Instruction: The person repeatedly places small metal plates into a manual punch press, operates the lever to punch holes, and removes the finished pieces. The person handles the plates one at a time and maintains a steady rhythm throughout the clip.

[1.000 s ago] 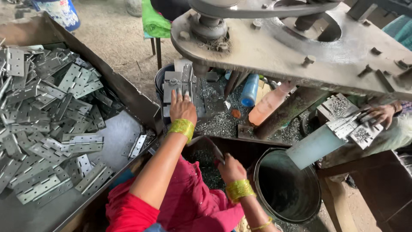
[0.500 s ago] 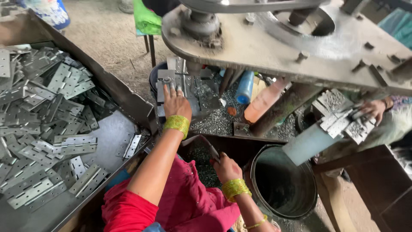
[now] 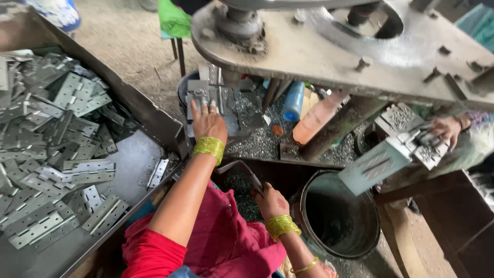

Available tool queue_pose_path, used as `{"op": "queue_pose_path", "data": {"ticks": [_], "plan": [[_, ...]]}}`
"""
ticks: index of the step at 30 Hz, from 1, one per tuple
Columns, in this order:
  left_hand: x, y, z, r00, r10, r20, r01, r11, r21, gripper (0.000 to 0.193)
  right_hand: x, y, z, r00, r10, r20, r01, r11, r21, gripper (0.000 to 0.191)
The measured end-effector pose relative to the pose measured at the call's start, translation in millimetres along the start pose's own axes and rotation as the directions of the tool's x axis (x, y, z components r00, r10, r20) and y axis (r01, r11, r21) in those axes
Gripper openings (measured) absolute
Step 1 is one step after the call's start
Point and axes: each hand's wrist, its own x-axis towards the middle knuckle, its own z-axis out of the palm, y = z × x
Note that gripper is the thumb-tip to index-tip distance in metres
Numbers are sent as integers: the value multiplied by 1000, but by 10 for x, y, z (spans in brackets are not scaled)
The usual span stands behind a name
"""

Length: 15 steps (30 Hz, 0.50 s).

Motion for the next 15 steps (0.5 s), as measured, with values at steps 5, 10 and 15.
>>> {"op": "queue_pose_path", "data": {"ticks": [5, 10, 15], "plan": [[-2, -9, -47, 1000, -11, 19, 12, 999, -35, 37, 174, -200, -304, 995, -98, 24, 101, 984, -150, 33], [63, -12, -22, 996, -20, 83, 28, 996, -87, 35, 94, -252, -295, 998, -18, 65, 25, 994, -103, 36], [127, 8, -66, 996, -40, 75, 53, 983, -173, 38, -11, -282, -338, 996, -8, 94, 17, 995, -94, 37]]}}
